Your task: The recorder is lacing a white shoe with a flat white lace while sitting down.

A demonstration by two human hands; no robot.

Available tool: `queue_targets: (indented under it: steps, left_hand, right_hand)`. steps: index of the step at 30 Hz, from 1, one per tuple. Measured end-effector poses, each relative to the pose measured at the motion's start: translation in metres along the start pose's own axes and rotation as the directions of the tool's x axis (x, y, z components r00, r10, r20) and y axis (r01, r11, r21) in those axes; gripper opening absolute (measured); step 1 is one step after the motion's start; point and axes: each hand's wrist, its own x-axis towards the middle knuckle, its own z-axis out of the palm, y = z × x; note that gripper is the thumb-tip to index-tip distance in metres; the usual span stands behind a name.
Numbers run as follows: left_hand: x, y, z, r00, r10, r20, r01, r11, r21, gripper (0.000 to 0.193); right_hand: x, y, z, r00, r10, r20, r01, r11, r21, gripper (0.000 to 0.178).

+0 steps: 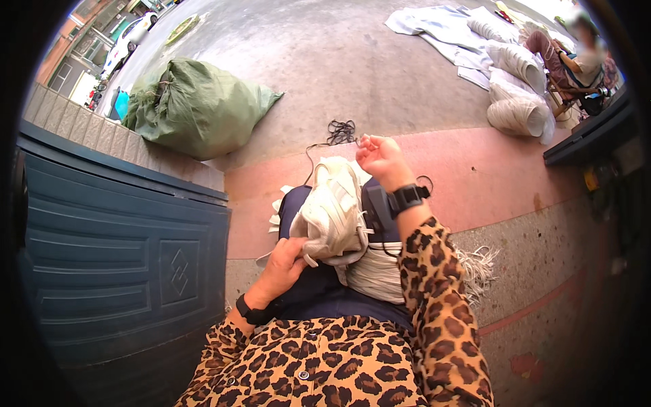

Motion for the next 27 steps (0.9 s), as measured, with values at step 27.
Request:
queue_targets:
  steps: [27]
  left_hand:
    - [-0.004,0.015,0.047,0.955,-0.199,-0.222,0.228,0.967,0.115,0.048]
  right_hand:
    - [-0.152,0.159,-0.040,0.734,-0.491,0.470,0.033,-0.665,-0.746,0.029]
